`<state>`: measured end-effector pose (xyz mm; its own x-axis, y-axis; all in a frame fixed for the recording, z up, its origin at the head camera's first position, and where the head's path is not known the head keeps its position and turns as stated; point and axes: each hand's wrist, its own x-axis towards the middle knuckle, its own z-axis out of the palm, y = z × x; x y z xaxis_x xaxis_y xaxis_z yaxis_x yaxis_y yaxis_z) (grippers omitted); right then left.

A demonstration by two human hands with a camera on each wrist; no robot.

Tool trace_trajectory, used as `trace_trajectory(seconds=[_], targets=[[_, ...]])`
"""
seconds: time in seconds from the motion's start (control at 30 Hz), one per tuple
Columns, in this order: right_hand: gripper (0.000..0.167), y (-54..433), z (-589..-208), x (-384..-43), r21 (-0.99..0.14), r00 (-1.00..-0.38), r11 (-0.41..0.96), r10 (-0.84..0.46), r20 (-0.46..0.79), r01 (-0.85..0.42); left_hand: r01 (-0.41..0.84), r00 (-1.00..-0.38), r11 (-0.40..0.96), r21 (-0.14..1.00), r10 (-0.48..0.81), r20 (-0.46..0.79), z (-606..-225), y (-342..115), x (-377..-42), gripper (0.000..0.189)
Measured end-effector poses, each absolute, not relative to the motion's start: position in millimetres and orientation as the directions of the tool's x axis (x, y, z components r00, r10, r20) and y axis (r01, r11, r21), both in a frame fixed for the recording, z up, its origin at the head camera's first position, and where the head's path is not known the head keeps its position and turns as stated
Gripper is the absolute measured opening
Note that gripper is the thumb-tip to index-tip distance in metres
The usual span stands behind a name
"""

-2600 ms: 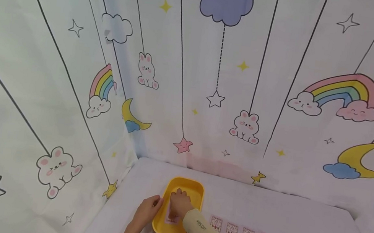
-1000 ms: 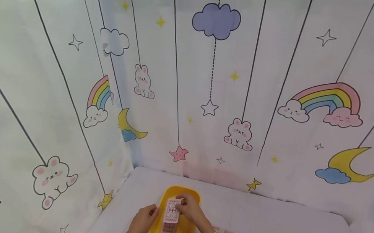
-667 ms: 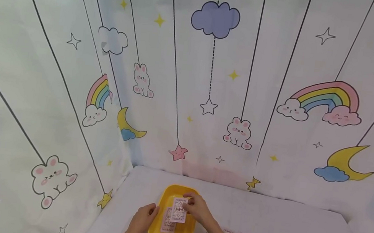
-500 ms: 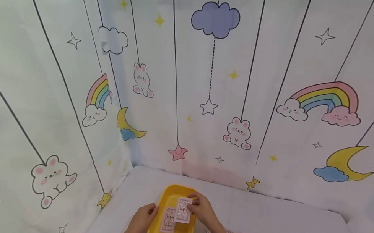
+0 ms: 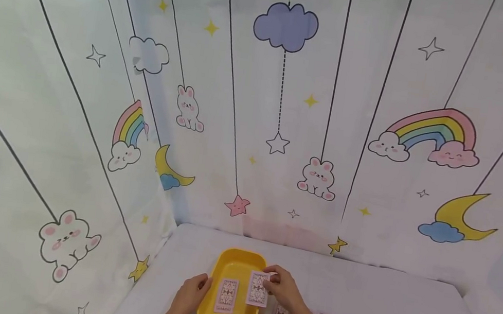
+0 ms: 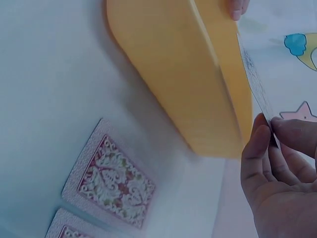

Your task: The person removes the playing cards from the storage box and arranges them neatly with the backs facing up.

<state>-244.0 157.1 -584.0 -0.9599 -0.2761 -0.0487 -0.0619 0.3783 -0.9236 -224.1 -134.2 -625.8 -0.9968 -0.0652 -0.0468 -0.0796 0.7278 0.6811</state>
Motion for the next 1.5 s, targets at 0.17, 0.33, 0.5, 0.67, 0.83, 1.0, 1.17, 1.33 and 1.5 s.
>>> trace_trajectory(seconds=[0.17,0.33,0.5,0.67,0.83,1.0,1.17,1.33,1.5], targets=[[0.034,172.2,-585.4,-241.2,-0.927,-0.960,0.369,-0.279,-0.033,-0.075,-0.085,-0.996,0.724,0.684,-0.070,-0.049,-626.2,-133.2,-224.9,0.028],[0.038,188.5,-585.2,-236.4,-0.926,-0.962,0.369,-0.273,-0.024,-0.081,-0.082,-0.997,0.732,0.676,-0.070,-0.046,-626.6,-133.8,-225.8,0.028],[0.040,206.1,-593.4,-235.4,-0.926,-0.963,0.371,-0.269,-0.029,-0.076,-0.054,-0.998,0.735,0.676,-0.055,-0.020,-627.1,-134.8,-225.3,0.028],[0.041,222.6,-604.8,-234.1,-0.924,-0.968,0.380,-0.244,-0.054,-0.044,-0.062,-0.998,0.730,0.681,-0.061,-0.026,-627.1,-134.8,-225.5,0.030],[0.044,236.7,-612.1,-230.7,-0.946,-0.954,0.321,-0.296,-0.045,-0.055,-0.113,-0.994,0.736,0.667,-0.091,-0.067,-629.8,-136.3,-225.4,0.030],[0.046,252.4,-613.8,-224.0,-0.949,-0.951,0.307,-0.307,-0.030,-0.069,-0.110,-0.994,0.734,0.671,-0.085,-0.070,-629.3,-135.9,-223.8,0.029],[0.047,267.6,-615.9,-218.7,-0.939,-0.963,0.340,-0.265,-0.046,-0.048,-0.101,-0.995,0.734,0.672,-0.082,-0.060,-628.1,-135.0,-223.8,0.030],[0.046,282.2,-618.5,-215.3,-0.912,-0.978,0.411,-0.195,-0.072,-0.015,-0.093,-0.996,0.732,0.675,-0.079,-0.052,-628.0,-134.6,-223.3,0.030],[0.048,299.7,-620.5,-212.4,-0.914,-0.981,0.406,-0.173,-0.093,0.015,-0.096,-0.995,0.729,0.678,-0.075,-0.060,-629.2,-134.1,-224.2,0.029]])
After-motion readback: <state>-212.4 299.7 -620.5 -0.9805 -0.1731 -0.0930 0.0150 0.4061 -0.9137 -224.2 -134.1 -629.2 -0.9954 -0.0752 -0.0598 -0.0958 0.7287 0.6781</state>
